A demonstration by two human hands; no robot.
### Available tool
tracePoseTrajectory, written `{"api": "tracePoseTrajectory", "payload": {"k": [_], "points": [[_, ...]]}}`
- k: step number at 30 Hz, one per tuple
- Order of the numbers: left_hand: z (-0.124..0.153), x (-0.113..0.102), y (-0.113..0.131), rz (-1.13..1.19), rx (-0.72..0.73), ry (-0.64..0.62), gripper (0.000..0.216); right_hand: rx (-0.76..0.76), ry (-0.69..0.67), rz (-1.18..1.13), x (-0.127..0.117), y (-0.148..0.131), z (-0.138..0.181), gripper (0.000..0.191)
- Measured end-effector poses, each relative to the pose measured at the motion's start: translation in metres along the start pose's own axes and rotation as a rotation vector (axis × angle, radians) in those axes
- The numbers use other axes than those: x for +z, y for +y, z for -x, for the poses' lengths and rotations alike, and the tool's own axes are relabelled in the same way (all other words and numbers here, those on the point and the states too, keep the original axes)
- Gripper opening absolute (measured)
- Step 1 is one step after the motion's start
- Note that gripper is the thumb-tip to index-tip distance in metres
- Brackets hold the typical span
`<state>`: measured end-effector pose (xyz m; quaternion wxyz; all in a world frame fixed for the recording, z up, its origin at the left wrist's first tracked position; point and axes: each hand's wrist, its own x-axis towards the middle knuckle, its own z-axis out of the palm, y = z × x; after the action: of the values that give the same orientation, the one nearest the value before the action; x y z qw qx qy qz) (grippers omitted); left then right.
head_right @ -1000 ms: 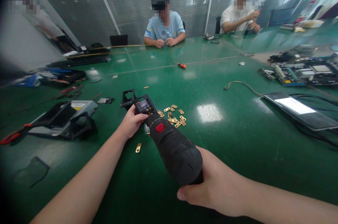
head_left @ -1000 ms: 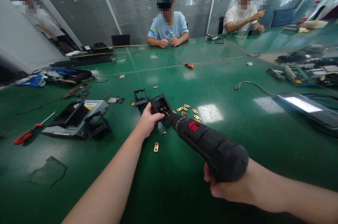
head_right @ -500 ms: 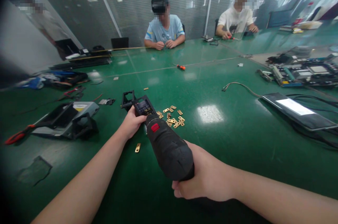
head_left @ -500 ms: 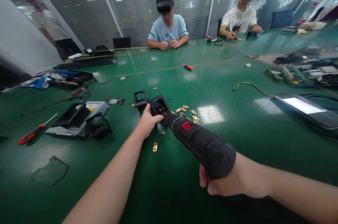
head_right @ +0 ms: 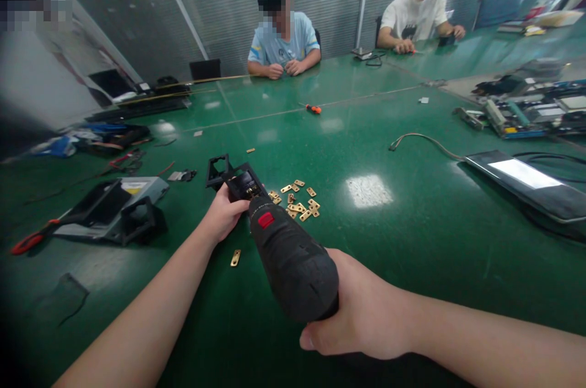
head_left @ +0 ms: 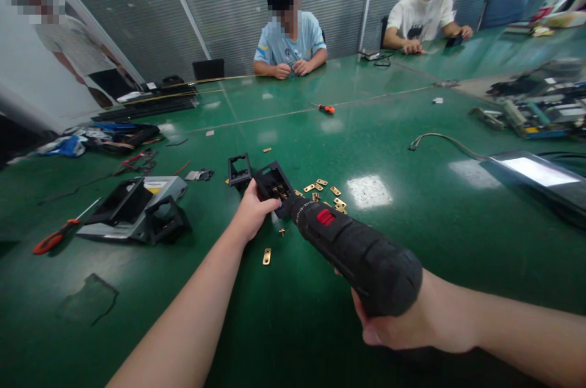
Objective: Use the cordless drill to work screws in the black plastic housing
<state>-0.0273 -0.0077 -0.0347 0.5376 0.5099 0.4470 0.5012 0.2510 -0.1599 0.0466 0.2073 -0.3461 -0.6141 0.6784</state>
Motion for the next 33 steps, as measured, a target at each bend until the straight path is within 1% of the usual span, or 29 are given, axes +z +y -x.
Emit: {"api": "tracePoseTrajectory", "payload": {"k": [5,10,14,20,29,33], "points": [[0.001,0.007,0.003,-0.049,0.028,0.057,0.065,0.023,-0.026,-0.025,-0.001,0.002,0.000,0.025],[0.004,0.012,0.008,-0.111,0.029,0.088,0.060,0.037,-0.012,-0.037,-0.001,0.002,0.001,0.025],[0.006,0.012,0.010,-0.142,0.027,0.103,0.058,0.041,-0.004,-0.055,0.000,0.000,0.000,0.025],[0.007,0.013,0.011,-0.159,0.014,0.120,0.055,0.014,0.037,-0.079,0.003,0.002,-0.004,0.040],[0.006,0.011,0.011,-0.187,0.005,0.125,0.054,0.056,0.025,-0.191,0.004,0.008,-0.003,0.038],[0.005,0.009,0.009,-0.199,0.011,0.123,0.053,0.053,0.029,-0.165,0.003,0.009,-0.004,0.038]]}}
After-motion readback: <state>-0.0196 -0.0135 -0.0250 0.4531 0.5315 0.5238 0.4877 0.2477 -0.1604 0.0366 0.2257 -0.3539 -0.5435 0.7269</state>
